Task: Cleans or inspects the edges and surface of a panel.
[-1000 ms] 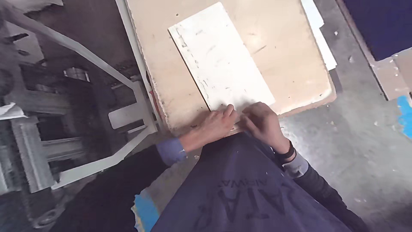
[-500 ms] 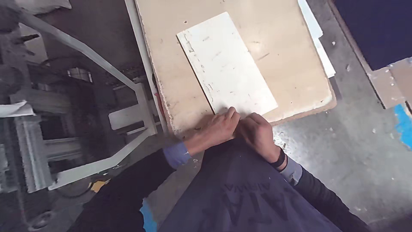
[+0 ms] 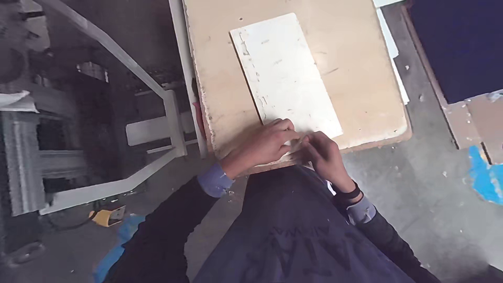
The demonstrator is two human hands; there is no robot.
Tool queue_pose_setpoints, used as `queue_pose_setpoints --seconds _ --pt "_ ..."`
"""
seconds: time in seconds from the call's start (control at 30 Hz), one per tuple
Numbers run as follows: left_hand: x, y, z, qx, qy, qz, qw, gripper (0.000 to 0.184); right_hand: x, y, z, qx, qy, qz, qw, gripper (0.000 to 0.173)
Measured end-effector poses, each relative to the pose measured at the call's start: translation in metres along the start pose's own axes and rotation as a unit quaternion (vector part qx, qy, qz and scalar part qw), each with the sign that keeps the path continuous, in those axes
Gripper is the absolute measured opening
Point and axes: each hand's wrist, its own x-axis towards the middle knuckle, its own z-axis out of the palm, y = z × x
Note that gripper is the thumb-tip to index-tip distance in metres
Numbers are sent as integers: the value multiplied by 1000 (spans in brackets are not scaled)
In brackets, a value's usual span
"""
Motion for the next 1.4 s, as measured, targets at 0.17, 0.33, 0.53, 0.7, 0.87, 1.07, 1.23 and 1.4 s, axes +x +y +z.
queue_pose_setpoints --seconds 0.17,0.33,0.53,0.7,0.87,1.07,1.23,1.4 --pt "-9 8 4 49 19 27 998 17 -2 -1 -2 115 17 42 992 10" --pt "-15 15 15 105 53 26 993 19 -4 -2 -9 178 26 65 981 10" --pt "-8 24 26 159 33 -18 987 10 -7 0 -13 198 52 74 976 11" --pt "-2 18 21 89 1 -69 994 8 -10 4 -18 139 80 7 987 12" --pt "1 13 15 49 -1 -76 996 8 -6 -1 -10 -95 53 -70 992 16" --pt "0 13 14 36 10 -85 996 11 9 -12 1 -274 -3 -116 955 28" --pt "-2 9 19 -14 60 -106 993 15 22 -7 11 -332 -3 -179 926 17" --pt "-10 8 2 -282 135 -182 932 14 38 1 -9 -224 -89 -164 956 17"
